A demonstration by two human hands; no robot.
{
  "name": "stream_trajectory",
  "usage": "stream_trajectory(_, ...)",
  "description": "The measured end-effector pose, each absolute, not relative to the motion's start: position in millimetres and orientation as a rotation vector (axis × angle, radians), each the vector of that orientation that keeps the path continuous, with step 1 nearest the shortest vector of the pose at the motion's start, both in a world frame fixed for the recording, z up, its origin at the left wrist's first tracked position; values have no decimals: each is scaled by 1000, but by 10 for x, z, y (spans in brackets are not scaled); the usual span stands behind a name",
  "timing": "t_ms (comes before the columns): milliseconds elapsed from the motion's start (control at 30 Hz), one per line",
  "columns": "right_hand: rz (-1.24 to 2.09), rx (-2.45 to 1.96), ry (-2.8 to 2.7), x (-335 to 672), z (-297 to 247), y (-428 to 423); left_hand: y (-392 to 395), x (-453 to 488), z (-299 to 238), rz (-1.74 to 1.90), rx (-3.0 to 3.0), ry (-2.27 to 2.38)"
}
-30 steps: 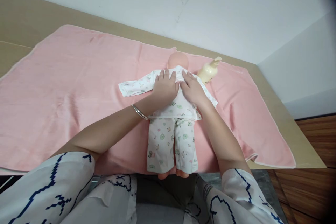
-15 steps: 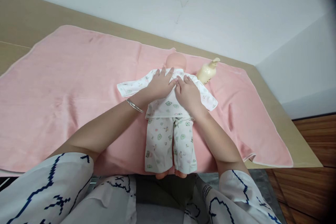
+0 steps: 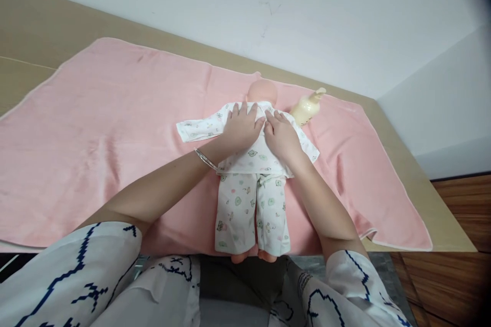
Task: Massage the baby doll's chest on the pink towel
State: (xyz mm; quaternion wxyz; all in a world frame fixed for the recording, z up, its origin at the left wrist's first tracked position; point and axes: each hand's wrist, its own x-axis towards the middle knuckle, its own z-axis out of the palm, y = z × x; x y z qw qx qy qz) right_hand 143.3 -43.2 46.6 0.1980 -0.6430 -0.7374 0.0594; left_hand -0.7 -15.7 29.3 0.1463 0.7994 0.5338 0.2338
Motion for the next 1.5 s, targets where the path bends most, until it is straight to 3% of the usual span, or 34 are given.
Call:
stream_trajectory(167,256,-1728,-2064,1547,489,-383,-75,27,123,848,2308,1585)
stream_trajectory(467,24,-1630,-2012,1545,531,-403,-150,21,43,1099,2384,1443)
stream_trajectory(567,92,-1616,-2046,1502,448,-388,-123,26,-6,1148,2357,1395)
stream_trajectory(800,19,-1568,-1994,1485,411,-405,-117,34,-16,1168,2322,1384)
stream_trajectory(1000,184,-1604,-2067,1446,390,-416,-126,28,-2,1154,2306,1406)
stream_trajectory(1200,1,-1556,-1930,1438,428,-462,-125,24,-15,1200,2307,1382)
stream_trajectory(1500,181,-1588,-2097,1511,447,-366,-108,30,6,1126,2336,1415)
